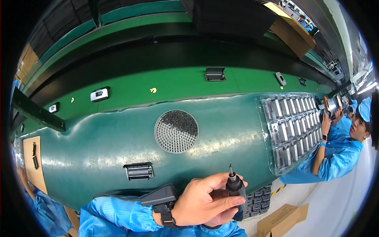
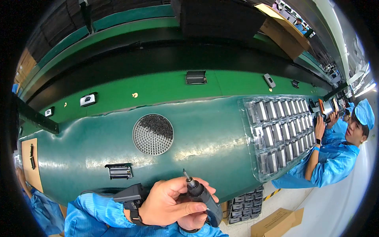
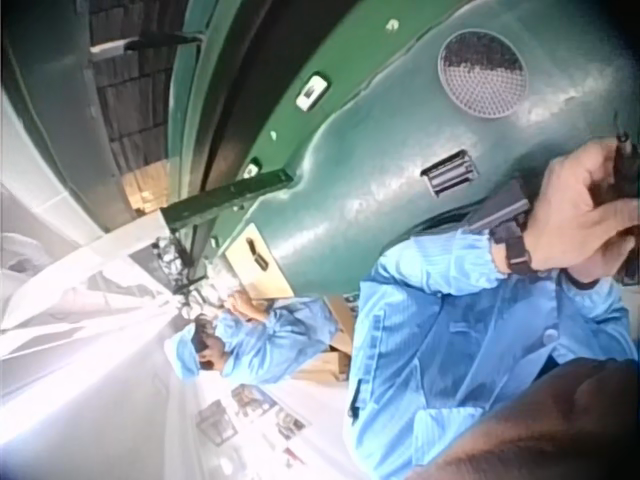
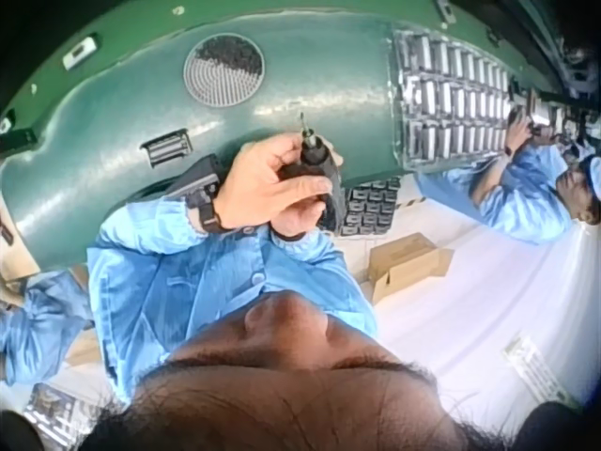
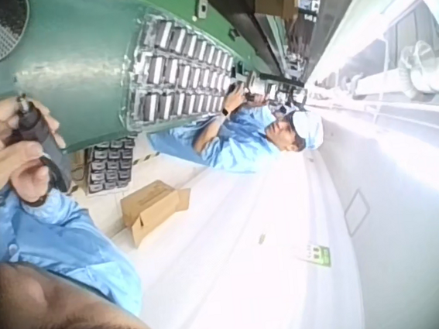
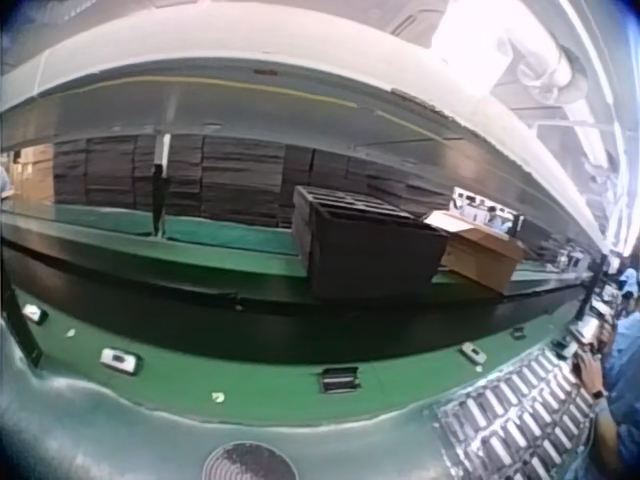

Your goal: Assemble small plastic components using an electric screwdriver.

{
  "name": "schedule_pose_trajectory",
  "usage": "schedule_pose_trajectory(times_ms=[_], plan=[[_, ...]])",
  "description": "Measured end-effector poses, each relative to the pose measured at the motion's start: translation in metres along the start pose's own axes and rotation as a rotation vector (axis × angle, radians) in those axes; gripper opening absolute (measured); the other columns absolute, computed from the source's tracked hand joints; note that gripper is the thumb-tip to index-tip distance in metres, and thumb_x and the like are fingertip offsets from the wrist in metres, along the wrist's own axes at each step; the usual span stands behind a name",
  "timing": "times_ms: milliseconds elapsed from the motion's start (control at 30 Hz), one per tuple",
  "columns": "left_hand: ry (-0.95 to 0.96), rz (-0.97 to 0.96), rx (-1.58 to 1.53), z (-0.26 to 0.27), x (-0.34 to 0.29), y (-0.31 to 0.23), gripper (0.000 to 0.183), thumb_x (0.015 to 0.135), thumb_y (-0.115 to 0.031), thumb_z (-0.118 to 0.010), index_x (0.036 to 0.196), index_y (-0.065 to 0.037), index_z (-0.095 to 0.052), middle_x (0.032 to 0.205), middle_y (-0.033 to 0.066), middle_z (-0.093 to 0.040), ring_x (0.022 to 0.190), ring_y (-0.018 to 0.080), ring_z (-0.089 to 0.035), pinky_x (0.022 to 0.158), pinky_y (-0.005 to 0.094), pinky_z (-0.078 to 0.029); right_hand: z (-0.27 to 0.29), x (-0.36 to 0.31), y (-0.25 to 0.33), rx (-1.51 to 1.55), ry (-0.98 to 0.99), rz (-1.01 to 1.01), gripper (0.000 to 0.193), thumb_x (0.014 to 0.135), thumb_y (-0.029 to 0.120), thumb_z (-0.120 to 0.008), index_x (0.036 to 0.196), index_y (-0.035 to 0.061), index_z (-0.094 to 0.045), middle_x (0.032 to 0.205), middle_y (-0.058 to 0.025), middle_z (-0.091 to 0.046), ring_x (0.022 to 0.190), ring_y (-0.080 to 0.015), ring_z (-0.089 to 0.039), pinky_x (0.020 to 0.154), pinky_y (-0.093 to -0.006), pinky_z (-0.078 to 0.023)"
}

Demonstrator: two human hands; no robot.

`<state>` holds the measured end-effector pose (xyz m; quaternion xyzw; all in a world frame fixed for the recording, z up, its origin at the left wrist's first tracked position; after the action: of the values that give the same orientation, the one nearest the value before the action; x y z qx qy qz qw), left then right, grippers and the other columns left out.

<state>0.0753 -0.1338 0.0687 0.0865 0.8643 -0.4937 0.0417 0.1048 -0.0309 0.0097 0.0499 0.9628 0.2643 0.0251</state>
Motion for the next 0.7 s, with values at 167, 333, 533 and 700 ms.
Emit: schedule_pose_trajectory(times_ms=[167,333,533,700], plan=[[-0.068,0.071,0.109,0.002,-0.006,-0.008,0.044,0.093,-0.002,-0.075,0.133,0.004,-0.059,0.124,0.0151,-0.071,0.113,0.0214,-0.07,0.097,0.0351,-0.058,0.015,-0.01,0.0,-0.057,-0.001,0.083,0.045,0.092,0.02,-0.074,0.135,0.0165,-0.061,0.127,-0.003,-0.067,0.118,-0.022,-0.058,0.104,-0.0441,-0.047],[-0.071,0.041,0.231,0.004,-0.006,-0.015,0.043,0.091,-0.008,-0.079,0.129,0.004,-0.062,0.114,0.0113,-0.076,0.106,0.019,-0.073,0.095,0.0333,-0.059,0.024,-0.016,0.0,-0.116,0.004,0.149,0.047,0.092,0.022,-0.074,0.137,0.0166,-0.06,0.129,-0.0034,-0.066,0.12,-0.0223,-0.057,0.106,-0.0442,-0.045],[-0.101,0.085,0.199,0.005,-0.006,-0.017,0.037,0.092,-0.009,-0.079,0.124,0.004,-0.065,0.111,0.0096,-0.076,0.102,0.0175,-0.074,0.092,0.0319,-0.059,0.03,-0.02,0.001,-0.165,0.007,0.204,0.049,0.093,0.023,-0.075,0.138,0.0169,-0.058,0.13,-0.0039,-0.066,0.123,-0.0227,-0.057,0.107,-0.0443,-0.044],[-0.105,0.086,0.26,0.007,-0.006,-0.018,0.037,0.092,-0.013,-0.079,0.123,0.004,-0.066,0.11,0.0088,-0.077,0.101,0.0158,-0.074,0.091,0.0305,-0.059,0.036,-0.024,0.003,-0.201,0.002,0.244,0.051,0.093,0.025,-0.075,0.14,0.0171,-0.056,0.132,-0.0042,-0.065,0.126,-0.0231,-0.056,0.108,-0.0445,-0.042]])
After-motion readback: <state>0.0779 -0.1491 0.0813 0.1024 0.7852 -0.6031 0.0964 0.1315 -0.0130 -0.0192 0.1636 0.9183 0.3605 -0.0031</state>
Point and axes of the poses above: each hand's wrist, its own x-axis towards the middle knuckle, its own z-axis out of the back of the hand, y = z × x, the point moved 10 cm from there along x, towards the middle knuckle
